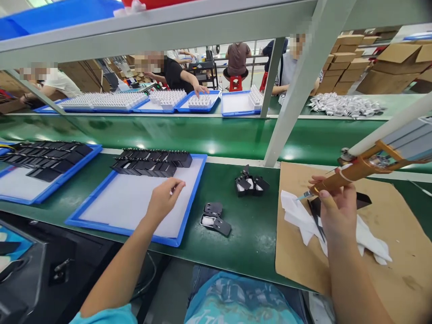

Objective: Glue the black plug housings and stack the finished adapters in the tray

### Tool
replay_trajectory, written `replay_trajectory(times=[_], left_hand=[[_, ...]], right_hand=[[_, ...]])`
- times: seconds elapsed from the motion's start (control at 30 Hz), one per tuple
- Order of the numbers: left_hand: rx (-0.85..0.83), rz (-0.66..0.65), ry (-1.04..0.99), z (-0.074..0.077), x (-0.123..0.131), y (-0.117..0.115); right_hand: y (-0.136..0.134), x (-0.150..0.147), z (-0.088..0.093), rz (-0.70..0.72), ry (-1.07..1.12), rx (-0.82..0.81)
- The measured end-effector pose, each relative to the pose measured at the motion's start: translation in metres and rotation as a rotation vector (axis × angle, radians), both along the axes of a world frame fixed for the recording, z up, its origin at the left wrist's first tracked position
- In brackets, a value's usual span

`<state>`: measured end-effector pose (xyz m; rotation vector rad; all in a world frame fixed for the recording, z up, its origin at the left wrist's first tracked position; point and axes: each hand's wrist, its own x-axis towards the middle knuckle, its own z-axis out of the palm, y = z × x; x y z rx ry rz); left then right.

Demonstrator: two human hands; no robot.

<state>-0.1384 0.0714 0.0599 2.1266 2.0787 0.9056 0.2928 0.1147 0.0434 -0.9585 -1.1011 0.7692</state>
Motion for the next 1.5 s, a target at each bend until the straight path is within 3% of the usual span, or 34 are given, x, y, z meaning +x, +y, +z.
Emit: replay_trajectory(times=[0.13, 0.3, 0.5, 0.63, 0.87, 1.0, 1.23, 1.5], left_hand=[[-0.062, -0.038, -0.068, -0.012, 0.037, -0.033], [0.026, 0.003, -0.174, -0.038, 0.066, -0.057], [-0.159, -0.138, -0.336, -0.061, 0.079, -0.08], [-0.095, -0.077, -0.305, -0.067, 0.084, -0.09], [-0.035, -0.127, -0.324, -0.07, 0.118, -0.108], [0.028, -0.289, -0.291, -0.065, 0.127, -0.105], [-0.202, -0.439, -0.31, -0.051, 0.125, -0.085], [-0.308, -0.449, -0.412, -0.052, 0.127, -0.078]], right_hand=[[0.001, 0.0, -0.002, 0.009, -0.017, 0.017], [0.003, 0.0, -0.005, 0.002, -0.018, 0.015], [0.001, 0.0, -0.005, 0.027, -0.015, 0.045], [0.0, -0.001, -0.003, 0.038, -0.02, 0.045], [0.001, -0.002, -0.005, 0.056, -0.019, 0.07], [0.003, -0.003, -0.007, 0.062, -0.05, 0.078], [0.003, -0.006, -0.006, 0.102, -0.063, 0.088], [-0.001, -0.007, -0.004, 0.108, -0.086, 0.075]])
